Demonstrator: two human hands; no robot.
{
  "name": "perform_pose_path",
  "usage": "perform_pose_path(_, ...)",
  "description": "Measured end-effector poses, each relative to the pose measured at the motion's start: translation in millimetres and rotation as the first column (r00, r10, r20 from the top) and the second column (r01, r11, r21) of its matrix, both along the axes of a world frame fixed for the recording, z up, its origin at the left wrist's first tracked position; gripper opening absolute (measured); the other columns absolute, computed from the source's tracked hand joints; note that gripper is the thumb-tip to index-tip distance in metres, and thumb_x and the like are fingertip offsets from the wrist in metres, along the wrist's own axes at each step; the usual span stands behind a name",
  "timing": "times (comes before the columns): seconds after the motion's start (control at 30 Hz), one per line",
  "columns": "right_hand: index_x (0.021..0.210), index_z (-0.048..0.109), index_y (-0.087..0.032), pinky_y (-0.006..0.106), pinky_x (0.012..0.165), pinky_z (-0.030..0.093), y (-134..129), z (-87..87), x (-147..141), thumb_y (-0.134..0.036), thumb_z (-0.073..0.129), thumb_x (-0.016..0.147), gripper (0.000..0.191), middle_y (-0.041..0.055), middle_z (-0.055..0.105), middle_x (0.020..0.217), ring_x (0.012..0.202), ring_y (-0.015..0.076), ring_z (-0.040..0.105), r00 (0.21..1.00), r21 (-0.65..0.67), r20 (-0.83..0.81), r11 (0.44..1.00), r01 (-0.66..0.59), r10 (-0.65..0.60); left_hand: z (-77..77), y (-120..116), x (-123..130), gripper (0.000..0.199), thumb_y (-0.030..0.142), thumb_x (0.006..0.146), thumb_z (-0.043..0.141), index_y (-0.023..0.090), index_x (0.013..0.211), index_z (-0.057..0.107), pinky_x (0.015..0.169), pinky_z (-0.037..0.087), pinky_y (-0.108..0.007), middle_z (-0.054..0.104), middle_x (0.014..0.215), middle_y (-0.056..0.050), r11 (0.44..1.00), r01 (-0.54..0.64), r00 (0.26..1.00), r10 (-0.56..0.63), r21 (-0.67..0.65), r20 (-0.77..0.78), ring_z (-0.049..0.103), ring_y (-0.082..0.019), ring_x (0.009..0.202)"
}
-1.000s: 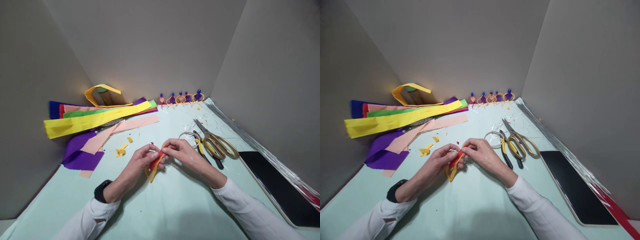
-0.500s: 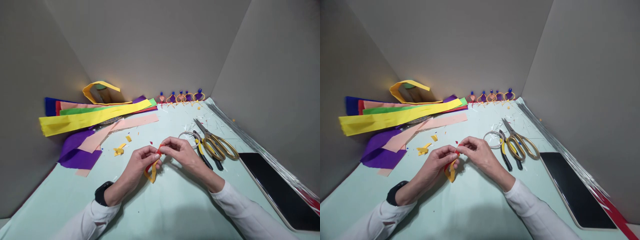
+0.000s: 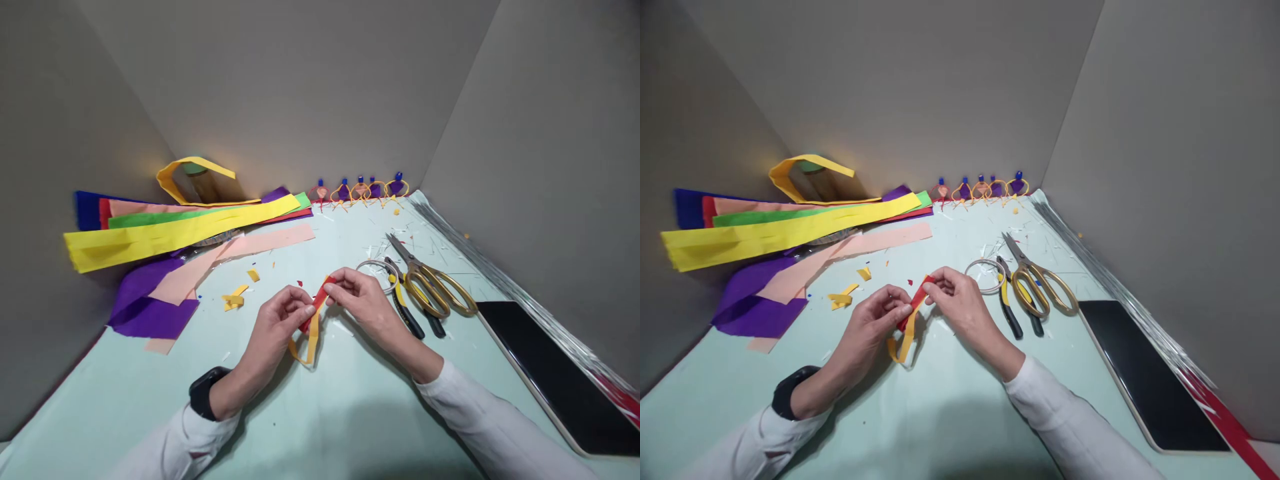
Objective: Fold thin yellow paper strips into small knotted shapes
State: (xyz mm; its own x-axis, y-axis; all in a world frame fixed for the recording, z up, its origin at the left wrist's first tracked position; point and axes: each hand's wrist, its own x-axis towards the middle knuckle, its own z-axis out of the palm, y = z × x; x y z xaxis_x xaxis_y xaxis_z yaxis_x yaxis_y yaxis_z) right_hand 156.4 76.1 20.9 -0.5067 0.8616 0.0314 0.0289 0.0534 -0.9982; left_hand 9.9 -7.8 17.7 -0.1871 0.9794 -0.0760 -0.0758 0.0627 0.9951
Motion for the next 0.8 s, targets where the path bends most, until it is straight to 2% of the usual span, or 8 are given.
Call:
perform_pose_path(0.1,0.08,0.061,-0.017,0.026,0.063,0.046,1,-0.7,1,-0.032,0.062,0.079,0.015,0.0002,0.064,0.069,0.065,0.0144,0.062,1.0,-0.023,0.005,1.0,0.009,-0.009,-2.0,-1,0,0.015,0.029,0.084,0.066,0.016,0.081,0.058,0.056,0.039,-0.022,0.059,0.058,0.003,0.996,0.08,0.996,-0.078,-0.045,0.039,0.051,-0.01,0.054)
perform_pose_path(0.2,0.08,0.06,-0.017,0.026,0.062,0.045,1,-1.1,1,-0.029,0.059,0.08,0.013,-0.0002,0.064,0.067,0.064,0.0145,0.062,0.999,-0.015,0.039,1.0,0.001,0.0,-1.5,-2,1,0.016,0.029,0.083,0.067,0.015,0.079,0.059,0.057,0.039,-0.024,0.062,0.059,0.001,0.989,0.118,0.992,-0.113,-0.085,0.058,0.052,-0.011,0.053)
perform_pose_path(0.3,0.078,0.061,-0.017,0.026,0.063,0.044,1,-0.8,2,-0.026,0.056,0.081,0.01,0.0003,0.064,0.069,0.065,0.0142,0.06,0.991,0.091,0.13,0.996,0.006,-0.018,1.3,-2,0,0.016,0.027,0.081,0.069,0.014,0.077,0.062,0.059,0.038,-0.025,0.061,0.063,0.0,0.989,0.116,0.992,-0.11,-0.091,0.066,0.051,-0.01,0.056)
perform_pose_path(0.4,0.078,0.061,-0.018,0.026,0.064,0.043,0,2.1,3,-0.023,0.056,0.082,0.009,0.0005,0.065,0.072,0.066,0.0138,0.059,0.976,0.224,0.213,0.975,0.004,-0.053,4.2,-2,0,0.016,0.027,0.08,0.069,0.014,0.073,0.063,0.065,0.038,-0.026,0.063,0.075,-0.003,0.989,0.12,0.985,-0.108,-0.088,0.132,0.052,-0.013,0.068)
perform_pose_path(0.47,0.078,0.061,-0.018,0.026,0.064,0.042,-1,5.7,4,-0.022,0.056,0.083,0.008,0.0004,0.065,0.072,0.065,0.0136,0.058,0.966,0.263,0.249,0.965,-0.001,-0.067,5.0,-2,0,0.016,0.026,0.079,0.07,0.014,0.071,0.063,0.069,0.039,-0.026,0.064,0.081,-0.004,0.987,0.131,0.979,-0.114,-0.097,0.169,0.053,-0.014,0.075)
perform_pose_path(0.57,0.078,0.06,-0.018,0.025,0.063,0.042,-2,11.1,5,-0.02,0.056,0.083,0.007,0.0001,0.064,0.069,0.063,0.0132,0.058,0.958,0.272,0.281,0.962,-0.013,-0.067,4.8,-4,1,0.015,0.025,0.08,0.071,0.015,0.073,0.063,0.072,0.039,-0.025,0.062,0.076,-0.001,0.982,0.149,0.973,-0.126,-0.112,0.193,0.053,-0.013,0.075)
perform_pose_path(0.67,0.078,0.06,-0.018,0.024,0.061,0.042,-2,13.4,6,-0.018,0.056,0.084,0.006,-0.0003,0.064,0.068,0.062,0.0127,0.059,0.958,0.275,0.282,0.961,-0.022,-0.059,4.1,-5,4,0.014,0.026,0.082,0.07,0.015,0.078,0.062,0.077,0.042,-0.026,0.066,0.077,-0.002,0.974,0.191,0.957,-0.157,-0.122,0.243,0.059,-0.014,0.077)
perform_pose_path(0.8,0.077,0.06,-0.018,0.024,0.06,0.041,-2,12.8,7,-0.017,0.056,0.083,0.007,-0.0008,0.063,0.067,0.061,0.0121,0.057,0.954,0.295,0.292,0.955,-0.02,-0.07,3.4,-5,6,0.015,0.027,0.085,0.066,0.015,0.083,0.057,0.085,0.047,-0.034,0.073,0.087,-0.007,0.961,0.242,0.931,-0.19,-0.136,0.312,0.069,-0.019,0.078)
